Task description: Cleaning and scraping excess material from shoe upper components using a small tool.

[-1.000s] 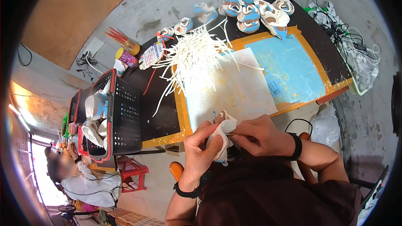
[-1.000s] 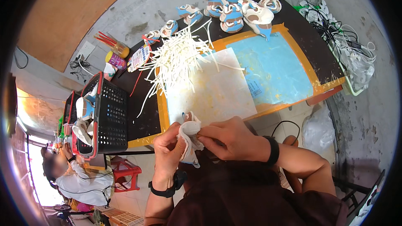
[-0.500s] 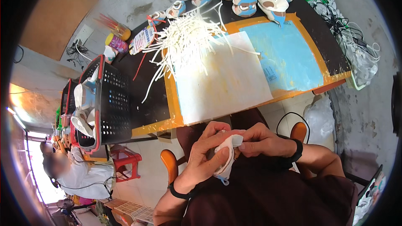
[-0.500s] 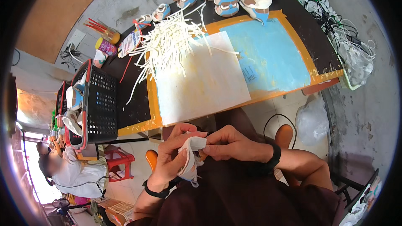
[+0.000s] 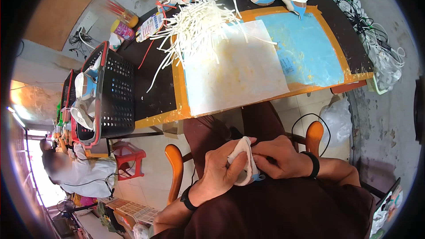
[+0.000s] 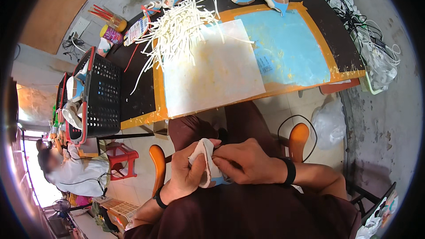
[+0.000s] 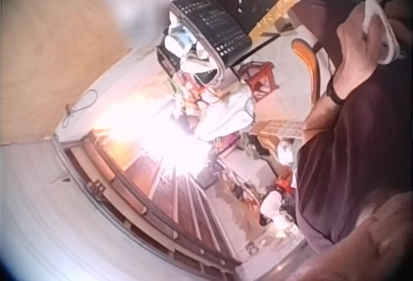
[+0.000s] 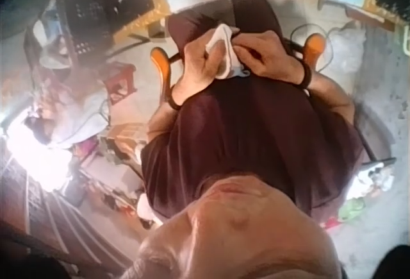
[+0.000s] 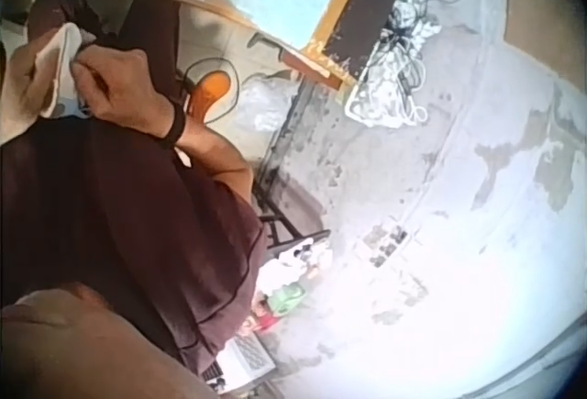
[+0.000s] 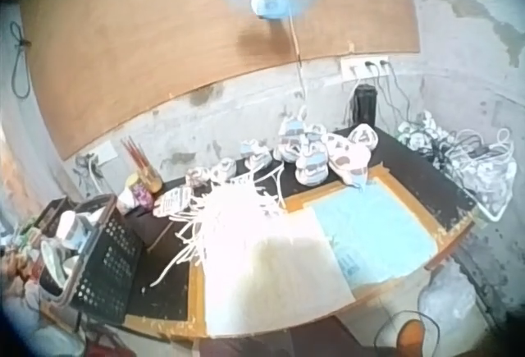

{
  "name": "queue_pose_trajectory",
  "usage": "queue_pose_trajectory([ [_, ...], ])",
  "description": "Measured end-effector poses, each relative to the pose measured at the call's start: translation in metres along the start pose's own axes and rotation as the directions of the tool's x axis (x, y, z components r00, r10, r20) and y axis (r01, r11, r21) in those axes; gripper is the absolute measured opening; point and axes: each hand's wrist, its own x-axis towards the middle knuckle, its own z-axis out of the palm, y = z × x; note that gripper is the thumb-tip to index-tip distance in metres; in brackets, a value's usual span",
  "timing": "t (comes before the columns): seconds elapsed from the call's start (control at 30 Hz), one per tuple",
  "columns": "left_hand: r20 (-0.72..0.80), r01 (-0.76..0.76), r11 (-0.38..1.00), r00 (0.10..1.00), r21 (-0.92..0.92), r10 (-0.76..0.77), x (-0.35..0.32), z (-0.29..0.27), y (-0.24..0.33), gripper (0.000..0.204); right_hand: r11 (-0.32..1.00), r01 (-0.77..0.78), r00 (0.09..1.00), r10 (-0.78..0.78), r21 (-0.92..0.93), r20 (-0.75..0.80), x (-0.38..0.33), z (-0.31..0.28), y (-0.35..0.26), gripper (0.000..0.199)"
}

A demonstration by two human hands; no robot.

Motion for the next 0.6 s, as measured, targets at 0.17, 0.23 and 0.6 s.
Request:
queue_pose_trajectory([
  [0.17,0.111,0.088,0.986,0.991,-0.141,-0.073,0.002,0.002,0.004,0.037,0.897,0.204,0.972,-0.233,-0.392,-0.027,0.005,-0.006,-0.007,0.005],
  [0.23,0.147,0.091,0.959,0.988,-0.268,-0.053,0.0,0.008,-0.005,0.04,1.0,-0.013,0.996,0.014,-0.004,0.087,0.005,-0.008,-0.006,0.007],
  [0.6,-0.151,-0.139,0.986,0.977,0.094,0.153,0.002,-0.005,-0.008,0.037,0.964,-0.191,0.943,0.128,0.184,0.308,0.027,-0.02,-0.005,0.015],
])
